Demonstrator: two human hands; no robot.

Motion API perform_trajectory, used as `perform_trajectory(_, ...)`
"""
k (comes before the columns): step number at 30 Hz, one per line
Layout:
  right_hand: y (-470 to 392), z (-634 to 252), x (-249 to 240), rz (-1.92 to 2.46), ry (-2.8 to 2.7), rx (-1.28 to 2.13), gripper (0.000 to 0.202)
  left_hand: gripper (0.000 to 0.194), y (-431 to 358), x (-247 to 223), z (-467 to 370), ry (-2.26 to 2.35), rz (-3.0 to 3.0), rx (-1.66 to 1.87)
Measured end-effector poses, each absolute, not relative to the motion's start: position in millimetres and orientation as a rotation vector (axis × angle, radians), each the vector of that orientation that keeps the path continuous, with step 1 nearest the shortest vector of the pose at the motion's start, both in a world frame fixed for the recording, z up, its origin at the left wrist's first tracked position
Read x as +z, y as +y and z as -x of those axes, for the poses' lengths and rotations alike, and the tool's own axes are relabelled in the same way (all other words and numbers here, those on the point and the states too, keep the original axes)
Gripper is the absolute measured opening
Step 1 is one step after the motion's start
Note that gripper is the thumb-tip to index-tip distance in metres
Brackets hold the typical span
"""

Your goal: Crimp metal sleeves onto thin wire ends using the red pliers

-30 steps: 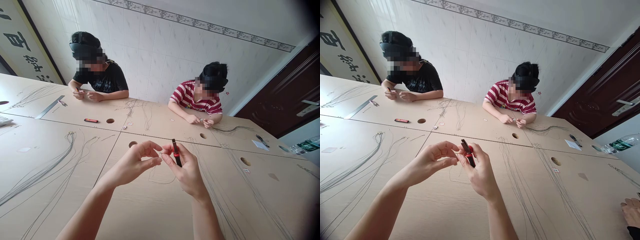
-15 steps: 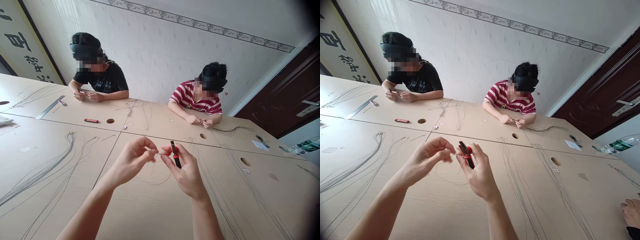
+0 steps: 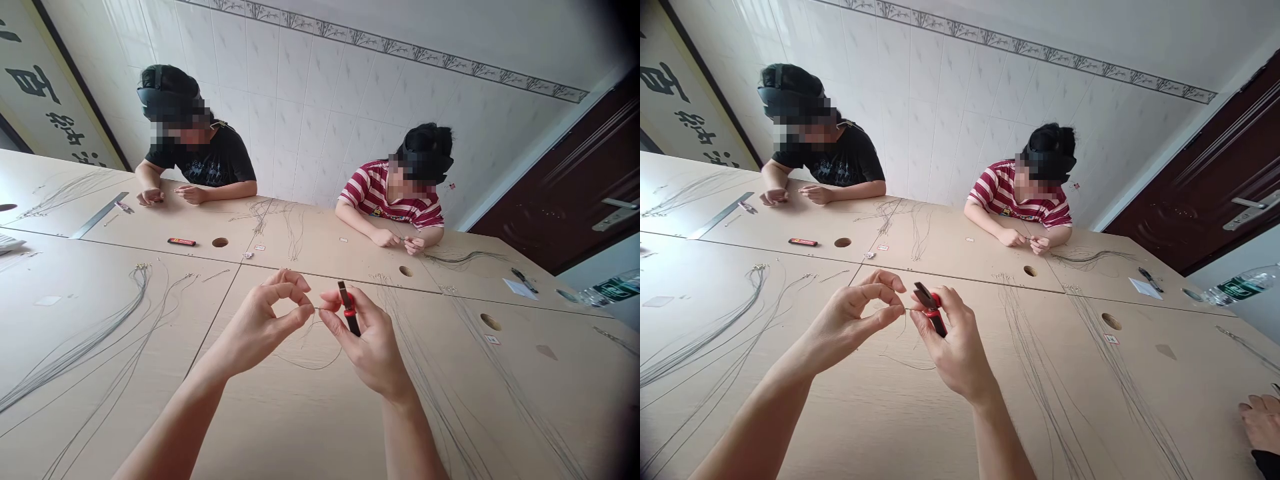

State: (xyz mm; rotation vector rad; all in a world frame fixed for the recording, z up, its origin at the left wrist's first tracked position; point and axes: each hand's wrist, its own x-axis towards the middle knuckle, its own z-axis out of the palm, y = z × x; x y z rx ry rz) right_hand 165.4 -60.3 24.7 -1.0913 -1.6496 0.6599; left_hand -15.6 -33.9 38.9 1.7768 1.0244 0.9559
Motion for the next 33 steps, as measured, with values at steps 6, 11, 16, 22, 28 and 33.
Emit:
perform_trajectory(6,-61.0,-165.7,24.4,1.083,-1.662,0.664,0.010,0.018,-34.4,39.0,16.1,1.021,-1.811,0.933)
perform_trajectory(11,-61.0,-166.6,24.6,1.098,-1.662,0.672,0.009,0.014,-36.9,41.5,16.1,1.028,-1.832,0.922)
perform_trajectory(16,-60.7,-166.3,24.2,1.103,-1.665,0.668,0.009,0.011,-36.5,42.2,16.4,1.058,-1.896,0.972)
perform_trajectory(22,-60.2,-166.0,24.4,1.097,-1.660,0.688,0.008,0.012,-36.5,40.7,16.8,1.039,-1.886,0.972)
perform_trajectory(28,-60.9,-165.4,25.5,1.102,-1.650,0.693,0.007,0.012,-35.9,39.3,17.5,1.052,-1.882,0.970)
perform_trajectory(33,-61.5,-165.0,26.0,1.099,-1.643,0.706,0.007,0.012,-35.5,40.6,17.8,1.054,-1.881,0.961)
